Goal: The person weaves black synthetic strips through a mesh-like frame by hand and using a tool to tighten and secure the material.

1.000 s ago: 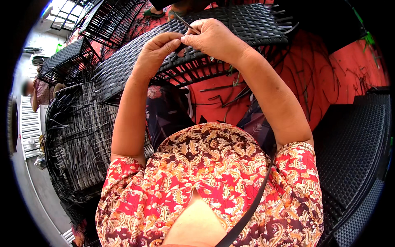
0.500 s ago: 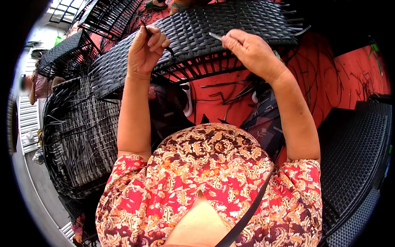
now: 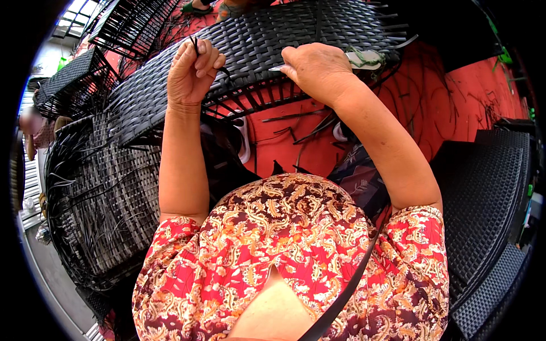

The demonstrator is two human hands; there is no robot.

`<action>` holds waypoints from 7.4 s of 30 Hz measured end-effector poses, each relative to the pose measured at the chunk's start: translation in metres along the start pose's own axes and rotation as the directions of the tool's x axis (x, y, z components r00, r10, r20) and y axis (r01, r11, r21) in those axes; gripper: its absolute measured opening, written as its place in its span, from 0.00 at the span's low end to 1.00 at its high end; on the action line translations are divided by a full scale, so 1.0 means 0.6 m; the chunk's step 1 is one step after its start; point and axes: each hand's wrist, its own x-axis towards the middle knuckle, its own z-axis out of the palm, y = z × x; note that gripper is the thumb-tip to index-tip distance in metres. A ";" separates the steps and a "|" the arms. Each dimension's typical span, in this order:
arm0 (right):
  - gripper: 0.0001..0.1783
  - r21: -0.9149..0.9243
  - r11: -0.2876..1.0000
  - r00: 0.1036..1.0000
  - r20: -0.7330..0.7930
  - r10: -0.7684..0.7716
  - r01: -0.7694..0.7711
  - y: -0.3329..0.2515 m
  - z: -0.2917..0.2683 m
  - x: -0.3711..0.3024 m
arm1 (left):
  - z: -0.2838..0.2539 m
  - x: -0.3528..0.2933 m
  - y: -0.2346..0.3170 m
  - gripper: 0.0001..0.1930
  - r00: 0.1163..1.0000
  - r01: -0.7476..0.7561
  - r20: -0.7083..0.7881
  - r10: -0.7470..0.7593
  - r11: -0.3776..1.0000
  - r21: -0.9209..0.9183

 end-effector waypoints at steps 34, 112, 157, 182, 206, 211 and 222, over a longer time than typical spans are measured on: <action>0.19 0.368 0.925 0.989 0.137 0.046 -0.094 0.049 0.029 0.034 | 0.056 -0.019 -0.018 0.05 0.988 0.026 -0.111 0.105 0.603 0.797; 0.18 0.229 0.973 0.994 0.113 0.009 -0.034 0.022 0.024 0.068 | 0.028 0.019 -0.083 0.10 0.979 0.183 -0.205 0.002 -0.455 0.872; 0.09 0.444 0.895 0.986 -0.132 0.105 -0.035 -0.018 0.092 0.038 | -0.006 0.033 -0.064 0.07 0.975 0.197 -0.188 -0.114 0.074 0.978; 0.12 0.192 0.965 0.982 0.030 -0.189 0.180 0.011 0.072 0.070 | -0.011 0.026 -0.083 0.07 0.972 0.232 -0.230 -0.045 0.072 0.970; 0.08 -0.334 0.690 0.716 -0.059 -0.695 0.642 0.092 0.000 0.020 | -0.003 -0.010 -0.031 0.15 0.959 0.207 -0.282 0.001 0.675 0.708; 0.15 -0.260 0.763 0.759 -0.140 -0.636 0.591 0.105 0.004 0.023 | 0.000 0.003 -0.030 0.12 0.959 0.253 -0.283 -0.036 0.564 0.786; 0.12 -0.017 0.917 0.853 -0.361 -0.377 0.398 0.072 -0.029 0.029 | 0.021 0.091 -0.084 0.11 0.959 0.247 -0.108 -0.263 0.584 0.773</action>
